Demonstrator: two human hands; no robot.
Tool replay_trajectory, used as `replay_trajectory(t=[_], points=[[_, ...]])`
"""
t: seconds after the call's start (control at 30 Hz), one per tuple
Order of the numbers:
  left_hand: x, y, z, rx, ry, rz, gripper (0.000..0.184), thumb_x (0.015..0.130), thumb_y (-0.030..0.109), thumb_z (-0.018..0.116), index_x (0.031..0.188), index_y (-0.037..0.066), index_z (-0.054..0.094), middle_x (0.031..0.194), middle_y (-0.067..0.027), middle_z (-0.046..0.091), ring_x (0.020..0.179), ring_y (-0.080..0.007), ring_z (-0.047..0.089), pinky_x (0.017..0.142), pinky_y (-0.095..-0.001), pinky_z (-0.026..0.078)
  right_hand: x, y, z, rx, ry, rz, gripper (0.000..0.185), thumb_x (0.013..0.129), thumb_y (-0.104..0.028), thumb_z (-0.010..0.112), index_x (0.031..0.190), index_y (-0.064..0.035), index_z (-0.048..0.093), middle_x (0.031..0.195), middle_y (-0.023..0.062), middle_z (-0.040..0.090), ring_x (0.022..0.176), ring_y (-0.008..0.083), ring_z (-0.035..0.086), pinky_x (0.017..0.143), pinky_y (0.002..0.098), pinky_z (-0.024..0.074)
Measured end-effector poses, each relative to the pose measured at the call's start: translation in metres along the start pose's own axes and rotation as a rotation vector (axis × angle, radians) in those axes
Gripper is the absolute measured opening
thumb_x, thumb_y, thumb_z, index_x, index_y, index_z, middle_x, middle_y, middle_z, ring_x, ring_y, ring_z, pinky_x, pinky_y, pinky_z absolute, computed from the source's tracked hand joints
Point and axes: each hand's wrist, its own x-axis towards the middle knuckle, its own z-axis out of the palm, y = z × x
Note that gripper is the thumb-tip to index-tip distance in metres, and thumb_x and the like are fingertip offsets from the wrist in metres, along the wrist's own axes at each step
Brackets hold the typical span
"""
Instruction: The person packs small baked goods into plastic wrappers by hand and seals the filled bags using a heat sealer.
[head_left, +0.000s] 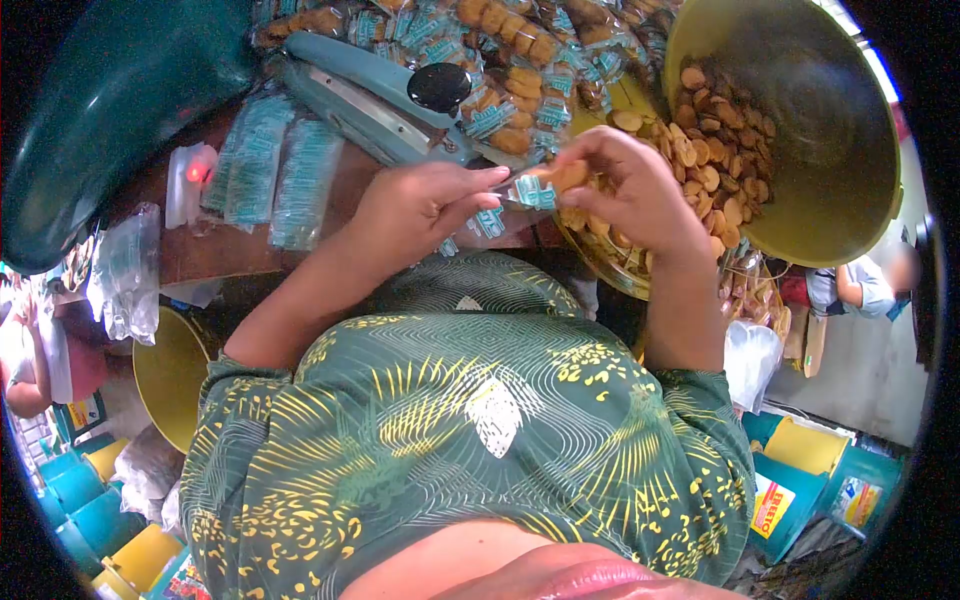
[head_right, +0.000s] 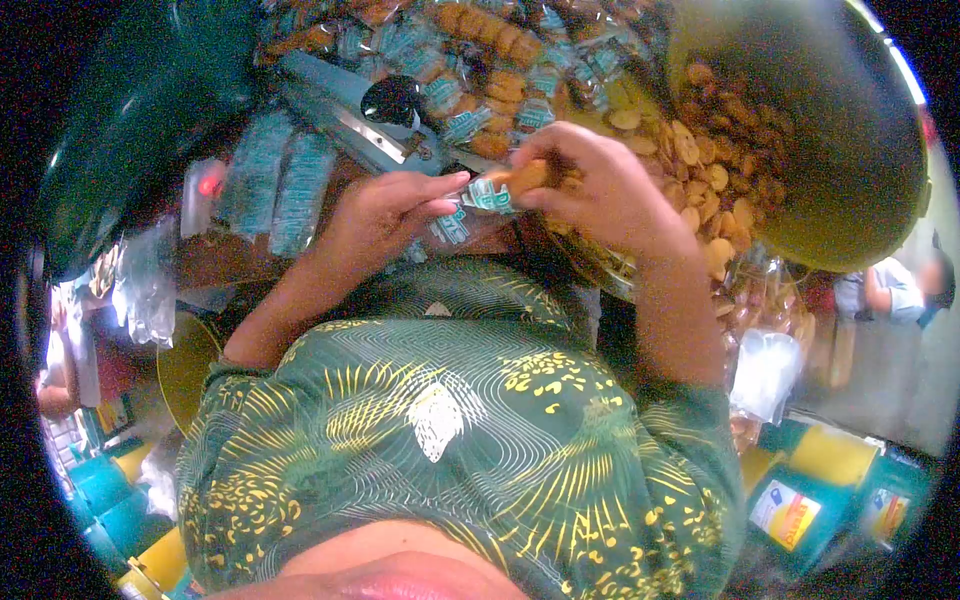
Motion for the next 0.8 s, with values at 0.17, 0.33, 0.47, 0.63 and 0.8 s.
replay_trajectory(t=[0.17,0.33,0.47,0.63,0.8], points=[[0.009,-0.010,0.024,-0.559,-0.127,-0.123,0.051,0.087,0.025,0.072,0.130,0.003,0.055,0.116,-0.0058,0.065,0.104,-0.0151,0.060,0.092,-0.0326,0.047,0.010,0.001,0.022,0.042,0.072,-0.005,0.036,0.076,-0.011,0.078,0.106,-0.0032,0.059,0.099,0.0101,0.063,0.091,0.0226,0.062,0.082,0.0339,0.0500],[0.013,-0.014,0.031,-0.759,-0.269,-0.228,0.063,0.082,0.029,0.078,0.131,0.004,0.049,0.115,-0.0029,0.061,0.108,-0.0131,0.054,0.095,-0.0325,0.045,0.017,0.010,0.031,-0.157,0.029,-0.226,0.031,0.079,-0.019,0.077,0.101,-0.0039,0.060,0.091,0.0130,0.061,0.088,0.0317,0.061,0.080,0.0379,0.0499],[0.018,0.002,0.025,-0.637,-0.105,-0.200,0.065,0.081,0.030,0.080,0.131,0.004,0.049,0.117,-0.0039,0.060,0.110,-0.0128,0.054,0.095,-0.0314,0.045,0.010,-0.011,0.042,-0.315,0.192,-0.163,0.024,0.083,-0.018,0.071,0.097,-0.0021,0.061,0.086,0.0142,0.062,0.088,0.0329,0.061,0.079,0.0398,0.0494],[0.022,-0.010,0.031,-0.891,-0.287,-0.232,0.066,0.081,0.029,0.080,0.132,0.004,0.047,0.114,-0.0048,0.064,0.105,-0.0140,0.059,0.095,-0.0324,0.047,0.002,-0.019,0.032,-0.310,0.352,-0.076,0.021,0.086,-0.016,0.068,0.097,-0.0008,0.060,0.088,0.0163,0.063,0.088,0.0341,0.061,0.078,0.0407,0.0489],[0.017,-0.016,0.036,-1.022,-0.313,-0.317,0.061,0.083,0.025,0.078,0.132,0.004,0.047,0.111,-0.0052,0.067,0.100,-0.0148,0.064,0.090,-0.0324,0.051,-0.019,0.009,-0.009,-0.596,0.339,0.065,0.020,0.086,-0.014,0.066,0.101,-0.0016,0.064,0.097,0.0176,0.066,0.093,0.0363,0.062,0.083,0.0421,0.0497]])
